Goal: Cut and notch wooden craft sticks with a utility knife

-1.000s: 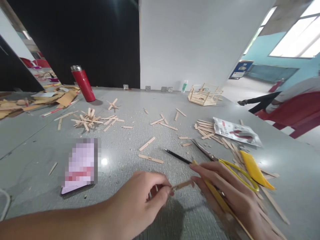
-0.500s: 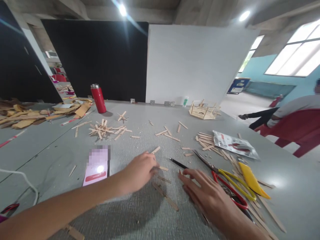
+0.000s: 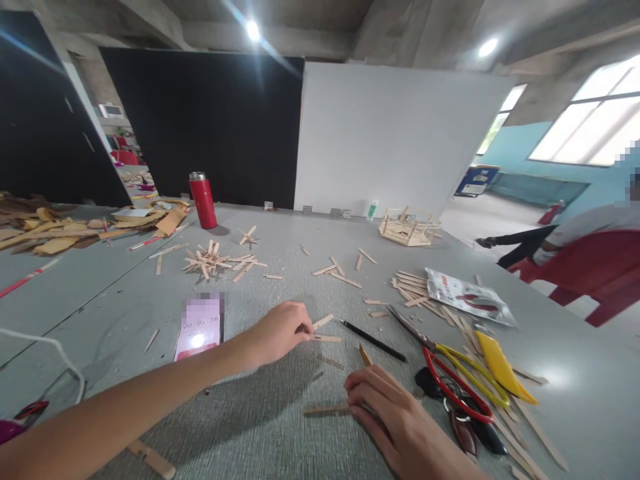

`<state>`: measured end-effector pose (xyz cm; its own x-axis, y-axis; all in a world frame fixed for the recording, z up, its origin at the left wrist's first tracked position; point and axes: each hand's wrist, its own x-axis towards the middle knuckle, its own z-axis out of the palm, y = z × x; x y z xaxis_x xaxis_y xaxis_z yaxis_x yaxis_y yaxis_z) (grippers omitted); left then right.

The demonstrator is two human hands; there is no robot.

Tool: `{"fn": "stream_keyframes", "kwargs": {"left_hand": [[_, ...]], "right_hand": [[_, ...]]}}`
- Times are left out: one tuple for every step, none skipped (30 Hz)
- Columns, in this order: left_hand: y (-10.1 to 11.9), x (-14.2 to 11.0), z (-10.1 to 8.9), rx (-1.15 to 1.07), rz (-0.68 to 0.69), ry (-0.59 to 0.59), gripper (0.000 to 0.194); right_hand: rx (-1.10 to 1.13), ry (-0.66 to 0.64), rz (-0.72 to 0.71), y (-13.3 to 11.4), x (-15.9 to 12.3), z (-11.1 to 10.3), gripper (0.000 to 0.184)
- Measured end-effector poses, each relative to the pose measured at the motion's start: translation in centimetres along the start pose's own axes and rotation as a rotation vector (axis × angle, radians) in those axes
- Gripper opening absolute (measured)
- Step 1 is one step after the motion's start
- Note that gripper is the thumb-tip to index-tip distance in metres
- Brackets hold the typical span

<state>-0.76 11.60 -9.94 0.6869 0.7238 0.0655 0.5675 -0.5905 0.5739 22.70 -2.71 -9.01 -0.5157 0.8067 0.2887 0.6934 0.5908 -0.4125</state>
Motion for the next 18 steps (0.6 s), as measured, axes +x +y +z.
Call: {"fn": "stream_keyframes", "kwargs": {"left_hand": [[0.1,-0.1,0.1,-0.02,-0.001,-0.007,0.037],[0.1,-0.2,0.1,-0.043,-0.003,-0.014,0.037],[0.3,-0.4,0.1,-0.069,-0.007,-0.021,0.037],[0.5,-0.5,0.0,-0.103,-0.013,-0.028,0.037],[0.7,-0.7,-0.2,-0.144,-0.021,-0.035,0.037],[1.1,-0.9,-0.5,-0.193,-0.029,-0.04,0.038],[1.6,-1.0,-0.9,-0.25,-0.038,-0.045,0.037],[2.3,-1.2,-1.4,-0.311,-0.044,-0.051,0.037],[3.0,-1.4,-1.9,-0.374,-0.05,-0.05,0.036],[3.8,-1.6,-2.4,-0.435,-0.051,-0.055,0.033],[4.6,-1.8,-2.9,-0.489,-0.051,-0.056,0.031],[5.4,-2.0,-3.4,-0.542,-0.042,-0.06,0.029],[6.1,-2.3,-3.7,-0.592,-0.034,-0.057,0.029],[6.8,-2.6,-3.9,-0.635,-0.03,-0.055,0.031],[7.5,-2.9,-4.1,-0.673,-0.029,-0.042,0.033],[8.0,-3.2,-4.1,-0.705,-0.027,-0.025,0.035],[8.4,-3.5,-4.2,-0.731,-0.022,-0.01,0.037],[8.8,-3.8,-4.2,-0.753,-0.018,0.008,0.038]], "right_hand": [[-0.012,0.01,0.017,0.0,0.0,-0.1,0.024],[-0.025,0.024,0.057,0.0,0.0,-0.2,0.024],[-0.034,0.038,0.112,0.0,-0.1,-0.4,0.023],[-0.041,0.062,0.176,0.0,-0.1,-0.7,0.021],[-0.05,0.101,0.23,0.0,-0.2,-1.1,0.019],[-0.065,0.152,0.266,-0.1,-0.2,-1.5,0.017],[-0.083,0.215,0.277,-0.2,-0.1,-2.2,0.016],[-0.107,0.286,0.264,-0.4,0.1,-2.9,0.017],[-0.13,0.346,0.258,-0.7,0.3,-3.6,0.018],[-0.146,0.411,0.246,-1.1,0.7,-4.4,0.018],[-0.165,0.457,0.249,-1.5,1.0,-5.2,0.018],[-0.171,0.495,0.259,-1.9,1.4,-5.9,0.015],[-0.186,0.545,0.261,-2.3,1.8,-6.4,0.015],[-0.209,0.587,0.256,-2.7,2.1,-6.9,0.013],[-0.233,0.628,0.243,-3.0,2.4,-7.2,0.012],[-0.259,0.66,0.217,-3.3,2.6,-7.4,0.011],[-0.28,0.678,0.182,-3.5,2.8,-7.4,0.011],[-0.294,0.684,0.146,-3.7,2.8,-7.3,0.011]]}}
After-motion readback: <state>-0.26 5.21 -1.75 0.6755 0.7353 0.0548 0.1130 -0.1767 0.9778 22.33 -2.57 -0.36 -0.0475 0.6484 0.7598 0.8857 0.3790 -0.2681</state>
